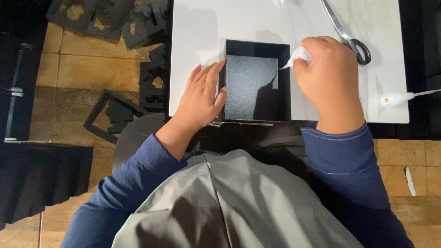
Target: The person places a star-shaped foam insert into a black box and presses it down. They then pick up a black box lid, apply glue from a tube to its edges, and place the lid onto the box. Finally, they pick up another foam insert and place it into the box.
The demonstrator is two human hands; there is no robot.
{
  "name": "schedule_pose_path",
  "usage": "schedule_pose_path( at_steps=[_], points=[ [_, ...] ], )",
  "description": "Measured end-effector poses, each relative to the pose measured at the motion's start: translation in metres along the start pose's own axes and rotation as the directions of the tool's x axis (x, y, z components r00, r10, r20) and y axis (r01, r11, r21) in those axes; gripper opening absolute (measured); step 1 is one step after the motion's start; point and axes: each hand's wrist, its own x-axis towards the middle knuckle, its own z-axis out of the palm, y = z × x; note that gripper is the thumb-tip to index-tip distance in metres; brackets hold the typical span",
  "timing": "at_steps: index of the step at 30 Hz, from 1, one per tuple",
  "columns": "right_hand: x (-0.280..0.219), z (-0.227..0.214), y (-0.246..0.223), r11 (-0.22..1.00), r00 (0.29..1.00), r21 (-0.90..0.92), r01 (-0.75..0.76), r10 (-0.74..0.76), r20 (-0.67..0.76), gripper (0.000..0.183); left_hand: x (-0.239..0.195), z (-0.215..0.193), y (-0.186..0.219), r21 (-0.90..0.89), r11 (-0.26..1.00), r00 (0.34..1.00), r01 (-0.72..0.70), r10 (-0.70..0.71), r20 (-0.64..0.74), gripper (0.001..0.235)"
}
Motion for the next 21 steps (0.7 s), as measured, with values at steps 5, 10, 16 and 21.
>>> schedule_pose_path(
  at_steps=[5, 10, 16, 21],
  points=[
    [-0.009, -0.013, -0.005, 0.999, 0.997, 0.036, 0.033, -0.035, 0.063, 0.014, 0.000, 0.000, 0.000, 0.012, 1.000, 1.000, -0.003, 0.003, -0.001, 0.050],
    [-0.017, -0.029, -0.016, 0.997, 0.981, 0.061, -0.049, 0.036, 0.191, 0.008, 0.000, 0.000, -0.001, 0.004, 1.000, 1.000, -0.001, 0.001, 0.006, 0.051],
    [-0.022, -0.048, -0.026, 0.985, 0.911, 0.055, -0.163, 0.129, 0.392, 0.009, 0.000, 0.001, 0.000, 0.004, 1.000, 1.000, 0.004, -0.004, -0.007, 0.050],
    [-0.020, -0.044, -0.019, 0.997, 0.923, 0.018, -0.071, 0.059, 0.380, 0.008, 0.001, 0.002, -0.001, 0.011, 1.000, 1.000, -0.007, 0.007, -0.004, 0.052]
  ],
)
